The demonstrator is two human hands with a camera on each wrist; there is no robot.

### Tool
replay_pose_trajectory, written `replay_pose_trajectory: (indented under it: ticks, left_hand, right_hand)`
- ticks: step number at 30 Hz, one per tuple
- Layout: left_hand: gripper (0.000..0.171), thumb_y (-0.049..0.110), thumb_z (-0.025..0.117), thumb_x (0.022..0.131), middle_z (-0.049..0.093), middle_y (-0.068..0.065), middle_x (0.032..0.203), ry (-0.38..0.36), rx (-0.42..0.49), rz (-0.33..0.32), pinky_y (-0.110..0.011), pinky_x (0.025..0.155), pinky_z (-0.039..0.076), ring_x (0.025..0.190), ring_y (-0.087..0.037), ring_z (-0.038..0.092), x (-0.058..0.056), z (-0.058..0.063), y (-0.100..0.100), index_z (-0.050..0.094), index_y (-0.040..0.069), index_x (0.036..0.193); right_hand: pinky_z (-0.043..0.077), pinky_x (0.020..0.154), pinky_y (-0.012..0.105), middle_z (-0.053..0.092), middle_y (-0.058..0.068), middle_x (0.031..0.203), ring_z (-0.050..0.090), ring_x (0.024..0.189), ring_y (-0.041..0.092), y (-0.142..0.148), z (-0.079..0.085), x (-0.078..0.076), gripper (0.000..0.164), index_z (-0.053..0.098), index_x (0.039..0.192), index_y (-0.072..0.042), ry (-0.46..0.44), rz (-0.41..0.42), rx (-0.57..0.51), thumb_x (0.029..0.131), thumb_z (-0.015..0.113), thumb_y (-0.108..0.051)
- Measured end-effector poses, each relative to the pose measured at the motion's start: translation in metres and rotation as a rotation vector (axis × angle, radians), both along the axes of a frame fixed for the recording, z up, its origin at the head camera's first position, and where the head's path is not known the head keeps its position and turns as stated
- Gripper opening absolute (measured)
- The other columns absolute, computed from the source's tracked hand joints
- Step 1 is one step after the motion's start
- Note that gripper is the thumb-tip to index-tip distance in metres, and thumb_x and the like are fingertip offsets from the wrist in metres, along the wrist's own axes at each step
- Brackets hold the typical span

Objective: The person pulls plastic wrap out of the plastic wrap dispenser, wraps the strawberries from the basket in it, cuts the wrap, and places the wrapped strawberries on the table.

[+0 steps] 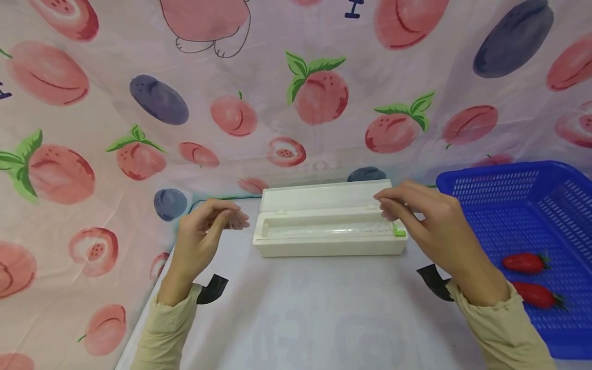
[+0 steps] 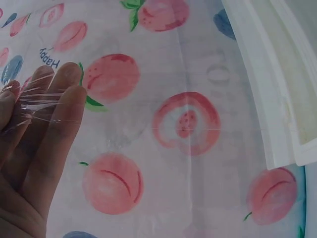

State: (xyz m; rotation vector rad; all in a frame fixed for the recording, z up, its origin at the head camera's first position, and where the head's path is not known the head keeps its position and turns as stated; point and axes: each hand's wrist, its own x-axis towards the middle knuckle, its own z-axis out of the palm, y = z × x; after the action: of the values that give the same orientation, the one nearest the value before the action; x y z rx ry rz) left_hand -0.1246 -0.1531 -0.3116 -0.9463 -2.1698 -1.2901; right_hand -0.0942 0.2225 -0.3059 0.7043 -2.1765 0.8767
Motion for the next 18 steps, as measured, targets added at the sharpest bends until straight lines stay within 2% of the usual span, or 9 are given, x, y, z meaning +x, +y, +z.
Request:
replay_pose_trajectory:
  ticks: [5, 9, 14, 18]
  left_hand:
    - [0.011, -0.007, 0.060, 0.094, 0.073, -0.010, 0.086, -0.010, 0.003, -0.010, -0.024, 0.069, 0.059, 0.075, -0.016, 0.072, 0.004, 0.001, 0.000, 0.066, 0.000, 0.101]
    - [0.011, -0.007, 0.058, 0.096, 0.073, -0.009, 0.087, -0.078, -0.025, -0.043, -0.026, 0.068, 0.060, 0.076, -0.015, 0.073, 0.010, -0.001, -0.003, 0.064, 0.000, 0.102]
    - [0.011, -0.001, 0.053, 0.100, 0.074, -0.002, 0.090, -0.165, -0.105, -0.063, -0.027, 0.069, 0.060, 0.077, -0.012, 0.072, 0.020, -0.006, -0.009, 0.061, 0.005, 0.104]
    - [0.013, -0.002, 0.052, 0.100, 0.075, -0.002, 0.090, -0.190, -0.129, -0.092, -0.026, 0.070, 0.060, 0.077, -0.011, 0.072, 0.029, -0.009, -0.011, 0.060, 0.007, 0.104]
  right_hand:
    - [0.048, 0.074, 0.003, 0.068, -0.001, 0.081, 0.061, 0.076, -0.007, 0.002, 0.001, 0.003, 0.037, 0.075, 0.103, -0.003, -0.015, 0.043, -0.002, 0.075, 0.072, 0.021]
    - [0.052, 0.068, 0.007, 0.069, -0.004, 0.084, 0.062, 0.074, -0.007, 0.005, -0.002, 0.006, 0.030, 0.074, 0.102, -0.007, -0.054, 0.096, 0.018, 0.081, 0.072, 0.013]
    - [0.054, 0.059, 0.012, 0.069, -0.007, 0.087, 0.065, 0.073, -0.004, 0.009, -0.009, 0.013, 0.030, 0.073, 0.102, -0.012, -0.163, 0.177, 0.027, 0.083, 0.071, 0.010]
    - [0.055, 0.058, 0.013, 0.067, -0.007, 0.085, 0.064, 0.072, -0.001, 0.011, -0.014, 0.020, 0.040, 0.072, 0.104, -0.012, -0.251, 0.226, 0.013, 0.079, 0.070, 0.018]
